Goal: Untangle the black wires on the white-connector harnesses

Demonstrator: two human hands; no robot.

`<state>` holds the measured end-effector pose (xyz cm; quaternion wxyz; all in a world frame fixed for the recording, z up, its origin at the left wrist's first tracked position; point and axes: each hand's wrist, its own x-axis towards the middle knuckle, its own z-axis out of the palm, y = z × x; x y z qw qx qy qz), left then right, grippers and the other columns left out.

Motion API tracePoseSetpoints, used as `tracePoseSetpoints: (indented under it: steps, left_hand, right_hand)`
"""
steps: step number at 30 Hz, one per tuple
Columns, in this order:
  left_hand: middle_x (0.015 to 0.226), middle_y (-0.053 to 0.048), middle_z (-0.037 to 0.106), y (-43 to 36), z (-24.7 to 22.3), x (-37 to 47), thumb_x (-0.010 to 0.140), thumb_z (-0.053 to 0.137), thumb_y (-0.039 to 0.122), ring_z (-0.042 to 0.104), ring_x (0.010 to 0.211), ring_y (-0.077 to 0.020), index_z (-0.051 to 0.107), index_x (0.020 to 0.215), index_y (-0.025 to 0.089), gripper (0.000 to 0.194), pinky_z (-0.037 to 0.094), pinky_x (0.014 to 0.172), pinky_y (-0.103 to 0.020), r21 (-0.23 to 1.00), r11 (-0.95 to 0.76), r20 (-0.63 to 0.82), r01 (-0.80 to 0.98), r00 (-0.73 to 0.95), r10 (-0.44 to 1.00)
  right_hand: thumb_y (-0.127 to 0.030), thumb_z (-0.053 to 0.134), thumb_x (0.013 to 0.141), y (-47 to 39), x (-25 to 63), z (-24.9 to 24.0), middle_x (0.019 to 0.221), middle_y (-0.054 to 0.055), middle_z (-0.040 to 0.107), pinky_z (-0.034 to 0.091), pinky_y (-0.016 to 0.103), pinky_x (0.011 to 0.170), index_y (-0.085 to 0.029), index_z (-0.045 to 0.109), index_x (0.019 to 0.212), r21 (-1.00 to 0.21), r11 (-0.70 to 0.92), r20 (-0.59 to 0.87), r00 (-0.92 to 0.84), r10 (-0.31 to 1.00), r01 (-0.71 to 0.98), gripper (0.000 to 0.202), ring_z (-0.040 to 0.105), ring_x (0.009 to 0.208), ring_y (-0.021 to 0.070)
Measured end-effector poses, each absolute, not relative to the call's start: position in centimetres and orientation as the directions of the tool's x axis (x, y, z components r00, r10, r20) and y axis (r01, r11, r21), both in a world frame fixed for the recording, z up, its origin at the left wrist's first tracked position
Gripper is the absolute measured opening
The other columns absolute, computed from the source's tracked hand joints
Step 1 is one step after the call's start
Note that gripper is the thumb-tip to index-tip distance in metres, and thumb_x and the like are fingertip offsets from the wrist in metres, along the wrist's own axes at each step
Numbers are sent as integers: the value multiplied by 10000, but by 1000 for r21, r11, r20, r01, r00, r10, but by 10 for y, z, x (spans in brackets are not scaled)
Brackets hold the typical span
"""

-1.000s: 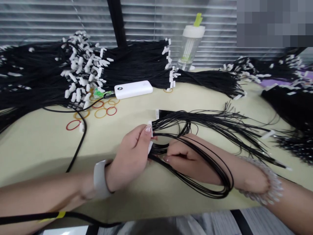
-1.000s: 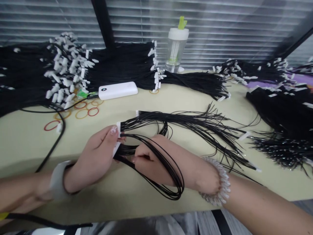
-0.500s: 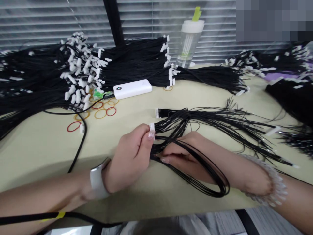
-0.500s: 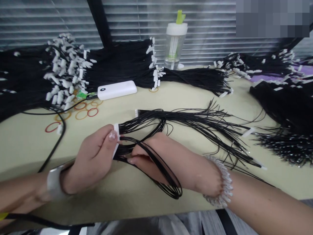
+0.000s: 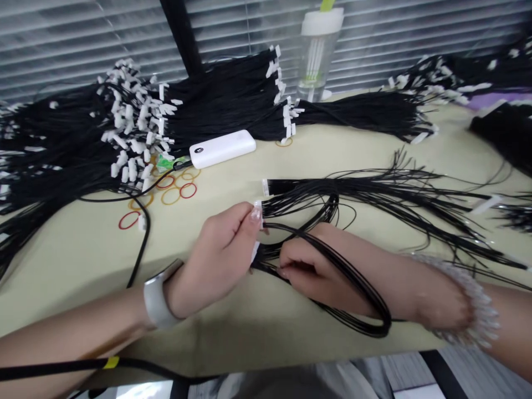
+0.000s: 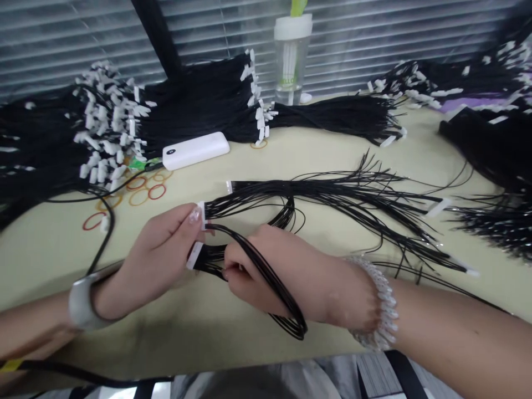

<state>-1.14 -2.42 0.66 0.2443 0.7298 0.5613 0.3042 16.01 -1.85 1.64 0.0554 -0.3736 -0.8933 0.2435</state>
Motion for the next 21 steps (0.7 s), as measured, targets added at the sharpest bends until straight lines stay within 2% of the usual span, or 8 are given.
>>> tracePoseSetpoints:
  steps: [5,11,13,17,21]
  left_hand:
    - [499,48,419,-25,-1,-8,884,310,341,372,424,-57,460,666,173,313,306,406,-182,760,-203,195,617,82,977]
    - [488,48,375,-30,-4,-6,879,301,378,359,396,-59,379,621,185,332,305,341,-168,856,-143,186,497,-38,982]
    - [488,45,372,-32,-4,-5,879,301,377,355,391,-59,360,605,187,338,301,324,-166,877,-139,179,460,-45,983]
    - [475,49,352,-33,-5,-3,878,306,378,331,388,-57,335,592,188,344,305,332,-165,909,-160,191,384,-45,981]
    - [476,51,355,-32,-6,-3,876,307,387,325,388,-51,335,595,186,347,292,330,-159,910,-154,188,385,-49,981]
  right_hand:
    - [-186,407,775,-21,155,14,528,-54,485,227,186,472,-189,514,629,-474,599,-74,-708,703,645,181,343,465,43]
    - [-175,431,759,-24,154,6,616,-59,506,270,199,523,-197,515,685,-419,706,231,-685,691,571,114,396,533,57]
    - [-188,427,770,-25,156,4,630,-60,497,274,207,527,-198,495,680,-382,740,275,-697,662,553,113,392,542,62]
    - [-212,401,803,-28,159,3,622,-62,481,263,235,529,-205,469,656,-315,784,251,-750,612,535,163,386,544,77]
    - [-216,393,817,-27,160,6,626,-50,486,256,242,514,-206,492,673,-301,795,204,-779,593,526,176,398,539,86]
